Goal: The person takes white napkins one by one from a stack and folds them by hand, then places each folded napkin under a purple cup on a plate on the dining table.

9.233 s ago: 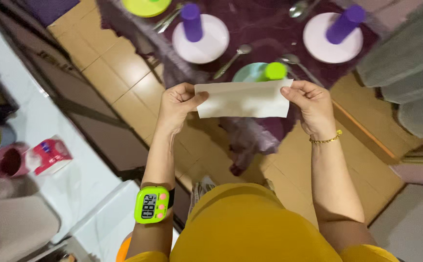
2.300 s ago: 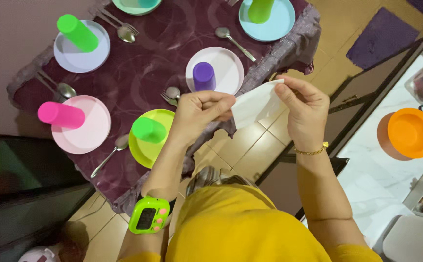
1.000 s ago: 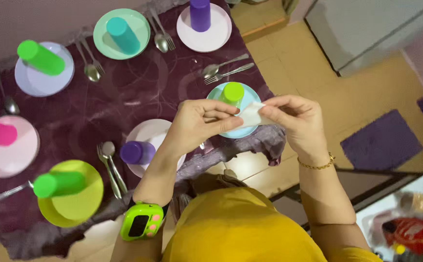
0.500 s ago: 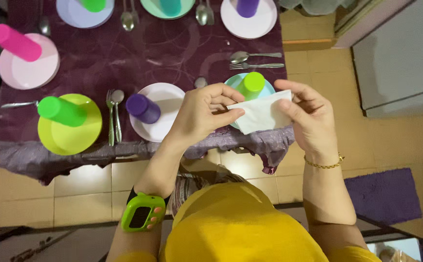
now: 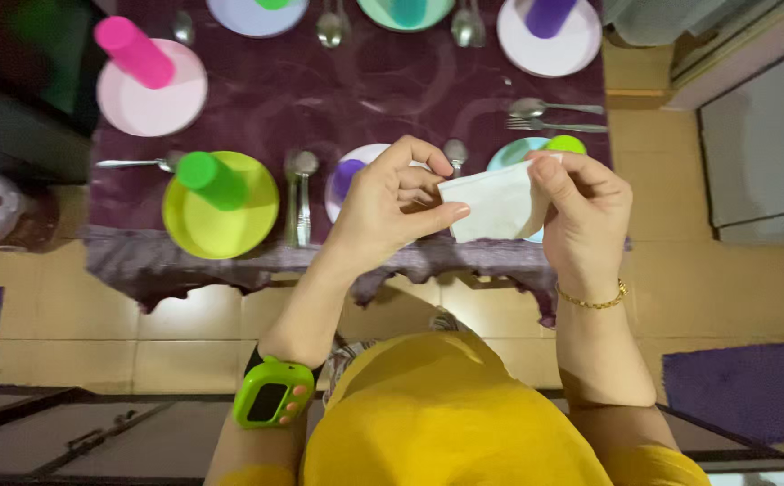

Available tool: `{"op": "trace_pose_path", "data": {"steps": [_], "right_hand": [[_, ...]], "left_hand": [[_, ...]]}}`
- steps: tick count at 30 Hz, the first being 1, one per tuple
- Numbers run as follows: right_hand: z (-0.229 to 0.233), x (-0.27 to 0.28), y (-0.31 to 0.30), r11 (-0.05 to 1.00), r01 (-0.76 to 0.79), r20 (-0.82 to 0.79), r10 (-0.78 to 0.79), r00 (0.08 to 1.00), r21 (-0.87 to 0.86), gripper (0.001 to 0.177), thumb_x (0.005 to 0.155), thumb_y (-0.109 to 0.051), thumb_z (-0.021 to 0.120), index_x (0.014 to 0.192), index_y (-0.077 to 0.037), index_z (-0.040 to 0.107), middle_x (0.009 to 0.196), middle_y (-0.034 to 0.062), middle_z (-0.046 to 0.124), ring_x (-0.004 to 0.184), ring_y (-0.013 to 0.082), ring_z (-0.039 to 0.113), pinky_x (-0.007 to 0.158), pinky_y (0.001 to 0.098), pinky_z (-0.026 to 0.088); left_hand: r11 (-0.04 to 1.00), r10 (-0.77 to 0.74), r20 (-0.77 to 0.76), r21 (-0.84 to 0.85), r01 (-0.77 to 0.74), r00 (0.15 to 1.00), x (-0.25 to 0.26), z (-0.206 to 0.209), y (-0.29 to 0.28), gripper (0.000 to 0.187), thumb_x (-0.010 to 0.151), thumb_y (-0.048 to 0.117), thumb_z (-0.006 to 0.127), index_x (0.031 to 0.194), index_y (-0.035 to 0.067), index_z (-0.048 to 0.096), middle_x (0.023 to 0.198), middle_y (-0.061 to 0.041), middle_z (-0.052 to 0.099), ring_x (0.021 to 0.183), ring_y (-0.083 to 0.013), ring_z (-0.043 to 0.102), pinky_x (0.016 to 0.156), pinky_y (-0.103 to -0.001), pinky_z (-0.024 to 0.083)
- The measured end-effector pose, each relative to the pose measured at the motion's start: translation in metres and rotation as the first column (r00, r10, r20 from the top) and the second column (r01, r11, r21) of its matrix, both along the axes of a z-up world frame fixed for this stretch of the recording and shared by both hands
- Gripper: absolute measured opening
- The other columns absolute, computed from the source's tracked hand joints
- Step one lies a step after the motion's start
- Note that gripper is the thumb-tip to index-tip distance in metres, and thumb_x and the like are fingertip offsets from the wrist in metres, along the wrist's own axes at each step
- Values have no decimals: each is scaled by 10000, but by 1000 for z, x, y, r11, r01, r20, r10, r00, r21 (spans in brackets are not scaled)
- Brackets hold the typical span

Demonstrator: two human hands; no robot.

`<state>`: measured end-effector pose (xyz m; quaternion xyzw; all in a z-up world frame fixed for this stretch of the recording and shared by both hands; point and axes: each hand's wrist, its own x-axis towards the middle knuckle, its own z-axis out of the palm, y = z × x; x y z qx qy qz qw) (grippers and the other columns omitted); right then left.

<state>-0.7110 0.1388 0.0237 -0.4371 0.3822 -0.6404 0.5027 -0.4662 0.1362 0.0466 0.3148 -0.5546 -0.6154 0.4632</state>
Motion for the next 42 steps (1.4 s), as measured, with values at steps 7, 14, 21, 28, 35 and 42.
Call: {"op": "trace_pose_path", "data": {"steps": [7,14,21,28,35,42], "right_hand": [[-5,123,6,991,125,6,-125,992,-42,190,993,-118,797,1099,32,747,1000,51,738,896,100,657,843,225,512],[-10,213,16,980,185,68,-180,981,-76,202,1016,-151,786,1105,25,744,1014,36,735,913,84,640,866,225,511],[-5,261,16,987,154,67,-151,986,-43,209,1003,-157,779,1107,22,745,995,35,736,896,85,641,841,230,510],[-10,272,-15,986,157,25,-156,987,-59,215,1017,-151,777,1126,31,743,1009,32,729,912,80,627,855,225,495],[-14,292,-64,988,142,57,-138,989,-63,234,1007,-178,775,1115,27,740,1001,24,732,906,78,634,858,221,502],[-18,311,-109,990,129,85,-124,989,-55,221,1008,-164,781,1109,29,745,985,29,727,885,82,625,840,223,493]], "left_hand": [[978,160,-111,-117,-173,981,96,-11,11,393,915,-33,800,1117,53,475,972,-73,694,933,-103,700,817,-249,571],[964,206,-90,-152,-218,974,174,-6,22,346,935,-31,789,1200,14,572,1066,-50,704,1005,-99,694,919,-263,590],[962,162,-29,-217,-165,986,221,-3,23,309,973,-42,768,1274,1,711,1100,-36,719,964,-71,685,844,-225,563],[993,110,-116,-32,-115,987,234,-9,-12,335,949,-27,765,1275,5,698,978,-4,717,875,-48,643,775,-206,520],[989,101,-77,-103,-109,992,254,-2,-65,292,936,-12,764,1209,-17,659,1030,-7,707,948,-50,665,834,-206,550],[982,183,-22,-49,-184,983,268,-8,-111,178,923,24,777,1061,-14,671,977,-26,737,885,-49,684,765,-211,563]]}}
